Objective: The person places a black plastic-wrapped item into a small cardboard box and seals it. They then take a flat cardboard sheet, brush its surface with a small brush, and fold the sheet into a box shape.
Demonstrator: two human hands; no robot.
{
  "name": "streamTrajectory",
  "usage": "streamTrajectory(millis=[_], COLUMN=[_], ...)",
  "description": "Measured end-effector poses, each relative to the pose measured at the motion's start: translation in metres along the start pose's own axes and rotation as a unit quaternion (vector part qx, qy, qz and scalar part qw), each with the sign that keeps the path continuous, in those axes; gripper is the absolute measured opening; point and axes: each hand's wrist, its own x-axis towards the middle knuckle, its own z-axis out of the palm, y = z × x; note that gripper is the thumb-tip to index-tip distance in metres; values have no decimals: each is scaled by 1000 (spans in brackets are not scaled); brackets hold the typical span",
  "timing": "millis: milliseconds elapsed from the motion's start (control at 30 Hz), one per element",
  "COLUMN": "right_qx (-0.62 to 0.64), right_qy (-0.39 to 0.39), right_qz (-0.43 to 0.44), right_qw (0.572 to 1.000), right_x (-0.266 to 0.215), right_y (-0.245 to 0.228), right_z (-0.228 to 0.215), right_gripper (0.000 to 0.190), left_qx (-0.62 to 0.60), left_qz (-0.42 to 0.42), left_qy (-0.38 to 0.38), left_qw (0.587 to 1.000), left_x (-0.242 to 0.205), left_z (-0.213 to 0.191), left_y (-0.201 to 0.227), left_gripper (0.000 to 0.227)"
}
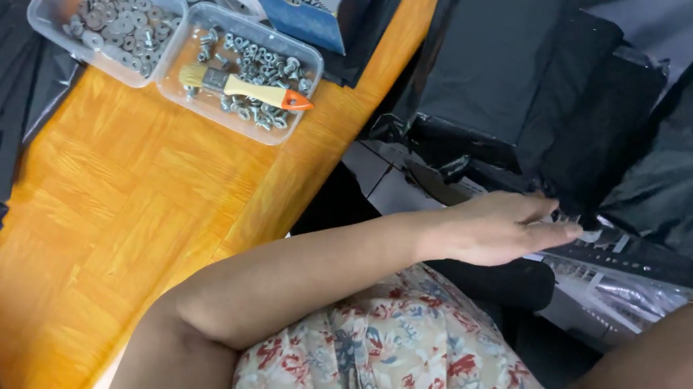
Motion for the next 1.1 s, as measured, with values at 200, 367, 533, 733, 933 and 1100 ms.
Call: streamTrajectory(millis=[200, 367, 533, 733, 933, 1100], right_qx=[-375, -18, -110, -302, -255, -360], right_qy=[-225, 50, -7, -62, -44, -23], right_qz=[-304, 175, 36, 62, 93, 63], right_qw=[847, 983, 993, 949, 961, 931], right_x=[5, -20, -35, -48, -33, -7], right_y=[62, 35, 14, -17, -10, 15], right_z=[49, 130, 137, 138, 141, 119], right_gripper=[64, 70, 67, 66, 68, 83], left_qx=[88, 67, 2, -94, -105, -93], left_qz=[-2, 22, 71, 86, 142, 155], left_qy=[24, 45, 98, 142, 194, 234], left_qw=[996, 997, 993, 982, 965, 955], left_x=[-26, -53, -103, -144, -201, -254], left_z=[-6, -14, -23, -25, -32, -35], left_y=[5, -5, -3, -22, -25, -28], left_gripper=[68, 87, 47, 56, 50, 51])
